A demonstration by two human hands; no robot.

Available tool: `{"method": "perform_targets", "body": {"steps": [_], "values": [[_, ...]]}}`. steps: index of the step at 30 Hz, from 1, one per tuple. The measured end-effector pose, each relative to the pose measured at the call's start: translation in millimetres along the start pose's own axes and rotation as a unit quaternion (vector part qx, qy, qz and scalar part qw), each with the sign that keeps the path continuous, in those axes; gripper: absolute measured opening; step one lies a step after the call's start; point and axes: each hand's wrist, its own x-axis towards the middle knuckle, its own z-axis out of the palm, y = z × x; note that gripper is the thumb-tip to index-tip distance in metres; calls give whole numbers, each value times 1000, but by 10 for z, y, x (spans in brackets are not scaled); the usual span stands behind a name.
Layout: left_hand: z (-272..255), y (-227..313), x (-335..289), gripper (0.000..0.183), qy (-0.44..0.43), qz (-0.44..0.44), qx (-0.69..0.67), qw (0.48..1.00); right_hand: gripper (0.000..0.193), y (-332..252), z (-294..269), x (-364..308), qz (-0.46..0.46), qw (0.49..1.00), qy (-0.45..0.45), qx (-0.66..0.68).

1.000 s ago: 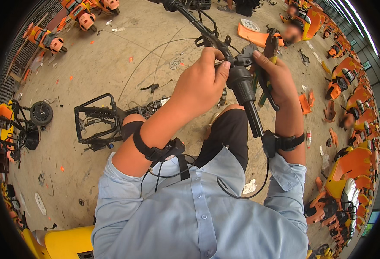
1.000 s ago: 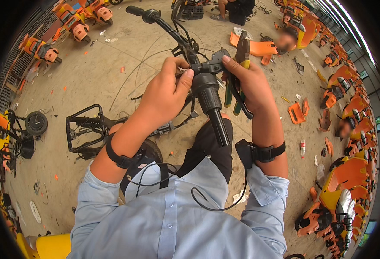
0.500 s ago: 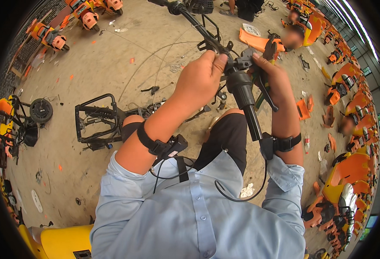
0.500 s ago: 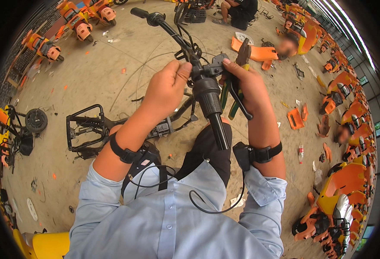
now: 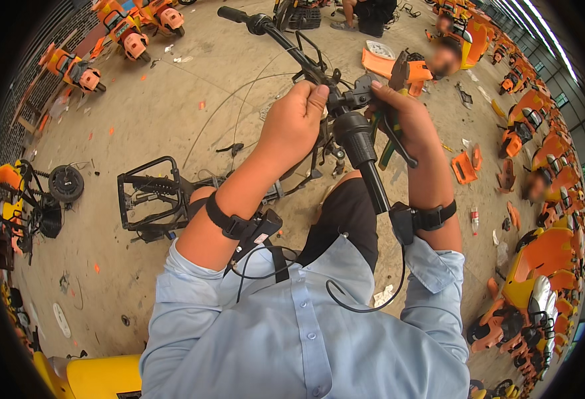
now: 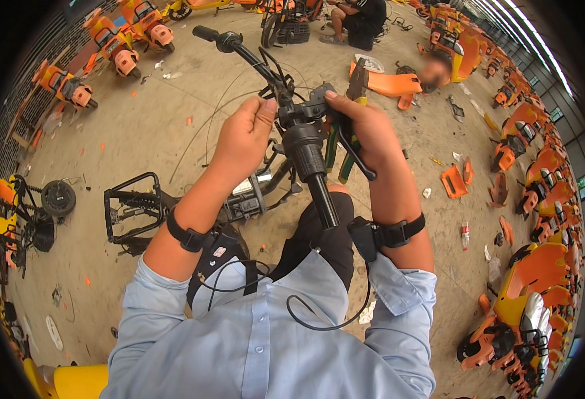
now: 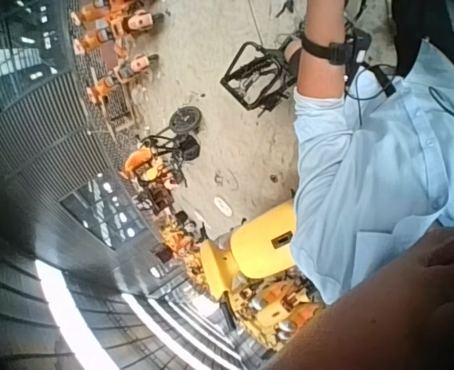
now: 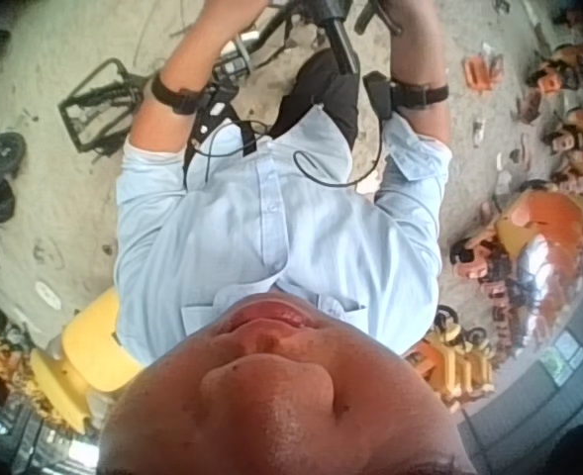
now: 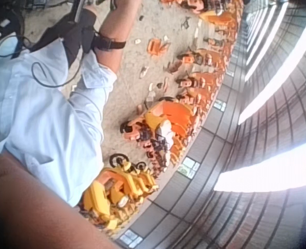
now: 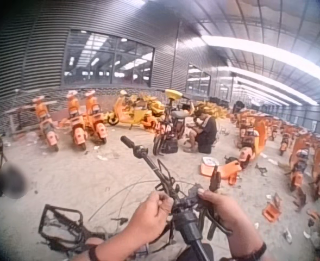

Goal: The person uses pliers to cut or manipulate cables on the handlebar of a scooter frame and then works on electrical connectors inside the frame while sitting.

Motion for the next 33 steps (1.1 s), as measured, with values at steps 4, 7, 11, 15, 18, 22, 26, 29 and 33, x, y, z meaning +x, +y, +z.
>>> {"method": "perform_targets", "body": {"steps": [4,7,11,15,18,22,26,29,33], "values": [[-11,1,-42,31,-17,64,-72,995,27,-2,7,-13,-15,1000,10,-9],[-65,-57,-62,28,-26,91,-96,991,27,29,12,12,-15,1000,7,-10],[-111,-47,-46,19,-42,66,-44,996,26,33,-44,9,-6,999,20,-46],[-140,-100,-31,11,-55,33,-94,994,23,-37,70,-46,-12,998,35,-43],[-195,66,-38,21,-91,-27,-88,992,26,-34,48,-48,-11,999,29,-36],[-152,77,37,33,-45,-2,30,999,25,-76,10,-8,-39,996,20,-73],[-90,171,-39,37,-6,49,-17,999,27,-13,41,-28,-34,997,20,-73],[7,110,-32,34,-36,59,-96,993,28,19,-8,-24,-23,997,20,-69],[-2,94,-39,29,-37,1,-136,990,27,31,5,-29,-15,997,25,-69]]}}
